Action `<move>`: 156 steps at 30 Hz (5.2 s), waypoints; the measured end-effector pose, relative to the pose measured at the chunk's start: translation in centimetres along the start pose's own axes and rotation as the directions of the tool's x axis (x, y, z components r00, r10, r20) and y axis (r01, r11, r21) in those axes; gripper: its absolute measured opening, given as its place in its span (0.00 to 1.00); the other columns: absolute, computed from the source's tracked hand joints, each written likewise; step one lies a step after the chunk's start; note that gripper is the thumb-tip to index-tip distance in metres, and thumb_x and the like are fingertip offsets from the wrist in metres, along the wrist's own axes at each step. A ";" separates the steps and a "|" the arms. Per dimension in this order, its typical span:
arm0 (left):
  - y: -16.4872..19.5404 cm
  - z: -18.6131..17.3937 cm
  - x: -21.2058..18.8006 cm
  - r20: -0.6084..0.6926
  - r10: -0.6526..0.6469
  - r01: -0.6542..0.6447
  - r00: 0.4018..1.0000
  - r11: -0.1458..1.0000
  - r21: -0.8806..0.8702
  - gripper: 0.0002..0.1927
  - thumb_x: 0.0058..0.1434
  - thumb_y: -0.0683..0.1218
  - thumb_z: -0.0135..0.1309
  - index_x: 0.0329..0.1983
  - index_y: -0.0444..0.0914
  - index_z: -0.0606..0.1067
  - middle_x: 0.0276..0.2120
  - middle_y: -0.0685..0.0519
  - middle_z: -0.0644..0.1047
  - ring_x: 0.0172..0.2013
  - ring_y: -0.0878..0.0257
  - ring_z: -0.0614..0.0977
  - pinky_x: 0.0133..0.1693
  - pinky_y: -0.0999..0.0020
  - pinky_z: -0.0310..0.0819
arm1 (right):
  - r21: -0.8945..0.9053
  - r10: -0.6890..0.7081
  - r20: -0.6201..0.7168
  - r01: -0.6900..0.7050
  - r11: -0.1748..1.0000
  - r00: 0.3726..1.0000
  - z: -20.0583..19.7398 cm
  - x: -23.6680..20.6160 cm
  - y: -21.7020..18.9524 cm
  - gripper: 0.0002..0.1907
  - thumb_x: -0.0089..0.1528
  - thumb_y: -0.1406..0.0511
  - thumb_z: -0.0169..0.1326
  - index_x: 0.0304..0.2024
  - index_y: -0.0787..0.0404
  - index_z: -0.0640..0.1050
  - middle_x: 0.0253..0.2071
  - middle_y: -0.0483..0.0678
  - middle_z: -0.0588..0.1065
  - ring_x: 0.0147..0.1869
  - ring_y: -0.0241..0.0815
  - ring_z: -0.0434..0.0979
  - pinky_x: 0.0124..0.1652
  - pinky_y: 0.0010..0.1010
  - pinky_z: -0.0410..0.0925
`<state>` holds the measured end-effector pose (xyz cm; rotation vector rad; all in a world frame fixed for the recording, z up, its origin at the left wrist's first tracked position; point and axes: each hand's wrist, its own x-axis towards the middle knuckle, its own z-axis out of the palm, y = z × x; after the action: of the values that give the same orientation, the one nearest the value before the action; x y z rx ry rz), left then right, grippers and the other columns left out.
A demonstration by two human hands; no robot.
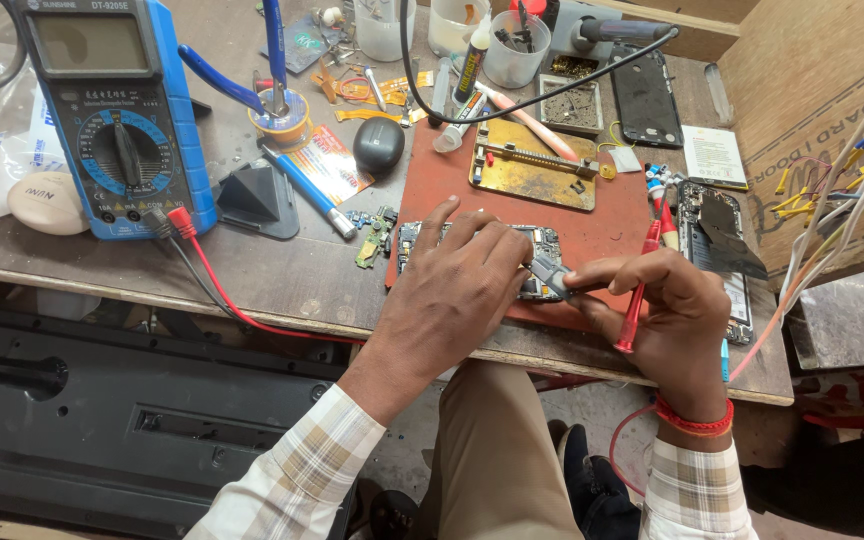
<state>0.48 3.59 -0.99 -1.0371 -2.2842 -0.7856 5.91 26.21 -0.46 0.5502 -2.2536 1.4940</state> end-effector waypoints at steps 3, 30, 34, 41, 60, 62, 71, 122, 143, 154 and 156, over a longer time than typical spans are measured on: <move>0.1 -0.1 0.0 -0.002 -0.034 0.034 0.999 0.999 -0.012 0.14 0.64 0.49 0.59 0.49 0.39 0.74 0.43 0.51 0.76 0.54 0.53 0.75 0.66 0.46 0.59 | -0.029 -0.003 0.002 0.003 1.000 1.000 0.0 0.0 -0.1 0.17 0.56 0.80 0.62 0.38 0.65 0.68 0.43 0.59 0.81 0.52 0.45 0.85 0.52 0.33 0.79; -0.1 0.0 -0.2 0.015 -0.020 0.020 1.000 1.000 0.021 0.15 0.62 0.46 0.56 0.51 0.38 0.76 0.44 0.50 0.76 0.55 0.52 0.75 0.67 0.46 0.59 | -0.085 0.104 -0.035 -0.107 0.991 0.994 0.7 0.8 -0.4 0.21 0.54 0.77 0.68 0.41 0.64 0.68 0.44 0.54 0.80 0.51 0.39 0.83 0.48 0.30 0.80; -0.1 0.1 -0.2 0.010 -0.019 0.018 1.000 1.000 0.020 0.15 0.62 0.46 0.56 0.51 0.37 0.76 0.44 0.50 0.76 0.55 0.52 0.75 0.67 0.46 0.59 | -0.248 0.093 -0.085 -0.111 0.962 0.992 0.6 0.9 -0.2 0.20 0.55 0.78 0.66 0.40 0.65 0.68 0.42 0.56 0.80 0.52 0.41 0.84 0.46 0.29 0.77; 0.0 0.1 -0.2 0.001 -0.015 0.015 1.000 1.000 0.022 0.17 0.62 0.45 0.56 0.53 0.37 0.76 0.44 0.49 0.77 0.55 0.52 0.76 0.67 0.47 0.59 | -0.035 0.170 0.041 -0.168 0.985 0.985 0.3 1.7 0.2 0.20 0.53 0.78 0.59 0.44 0.67 0.67 0.58 0.57 0.77 0.63 0.41 0.78 0.62 0.30 0.72; 0.0 0.0 -0.1 0.019 -0.027 0.027 0.999 0.999 0.021 0.19 0.60 0.44 0.57 0.55 0.36 0.74 0.43 0.49 0.77 0.54 0.52 0.76 0.66 0.46 0.61 | -0.109 0.153 0.083 -0.144 0.984 0.985 0.5 1.4 -0.3 0.24 0.53 0.76 0.65 0.47 0.65 0.68 0.54 0.56 0.79 0.59 0.42 0.80 0.59 0.33 0.75; 0.1 0.1 -0.1 0.009 -0.026 0.026 1.000 0.999 0.023 0.19 0.60 0.45 0.57 0.55 0.36 0.73 0.43 0.48 0.77 0.54 0.52 0.76 0.66 0.46 0.60 | -0.101 0.136 0.096 -0.126 0.987 0.986 0.5 1.5 -0.3 0.24 0.53 0.76 0.66 0.47 0.65 0.68 0.55 0.56 0.79 0.60 0.43 0.80 0.59 0.33 0.75; 0.0 0.1 -0.1 0.009 -0.026 0.026 1.000 1.000 0.013 0.19 0.61 0.45 0.57 0.55 0.36 0.73 0.44 0.48 0.77 0.54 0.51 0.76 0.66 0.46 0.60 | -0.081 0.201 0.084 -0.195 0.978 0.976 0.8 1.5 0.0 0.22 0.55 0.77 0.64 0.47 0.65 0.68 0.55 0.56 0.79 0.57 0.38 0.81 0.56 0.30 0.76; 0.1 -0.6 -0.3 0.045 -0.023 0.024 0.999 1.000 -0.019 0.22 0.55 0.52 0.59 0.50 0.36 0.76 0.46 0.48 0.76 0.55 0.51 0.75 0.67 0.43 0.57 | -0.092 -0.026 -0.373 -0.009 0.996 0.928 0.5 1.3 0.1 0.14 0.74 0.68 0.60 0.48 0.71 0.68 0.45 0.52 0.78 0.52 0.42 0.84 0.52 0.32 0.77; 1.0 -0.7 0.1 0.050 -0.005 0.006 0.999 1.000 -0.016 0.22 0.54 0.52 0.61 0.48 0.36 0.78 0.45 0.48 0.76 0.54 0.51 0.75 0.65 0.46 0.58 | 0.154 -0.050 -0.348 0.110 0.982 0.936 1.0 3.1 1.0 0.23 0.78 0.58 0.50 0.71 0.60 0.61 0.37 0.46 0.75 0.34 0.31 0.73 0.34 0.19 0.66; 1.4 -0.7 0.2 0.042 0.001 -0.001 0.999 1.000 -0.002 0.23 0.54 0.52 0.61 0.49 0.35 0.78 0.46 0.48 0.77 0.54 0.51 0.76 0.65 0.47 0.59 | -0.055 -0.198 -0.249 0.190 0.980 0.948 1.3 2.6 1.9 0.19 0.76 0.73 0.55 0.67 0.64 0.67 0.42 0.54 0.78 0.47 0.38 0.82 0.48 0.27 0.78; 1.4 -0.7 0.1 0.035 0.001 -0.002 0.999 1.000 0.006 0.23 0.54 0.52 0.61 0.49 0.36 0.78 0.46 0.48 0.76 0.54 0.51 0.76 0.65 0.47 0.59 | -0.038 -0.199 -0.268 0.196 0.980 0.943 1.3 2.6 1.7 0.20 0.75 0.73 0.55 0.67 0.64 0.67 0.43 0.54 0.78 0.48 0.39 0.82 0.49 0.28 0.78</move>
<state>1.67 3.96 -0.03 -1.0582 -2.3137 -0.7654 2.68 25.30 -0.98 0.5176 -1.9359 1.3644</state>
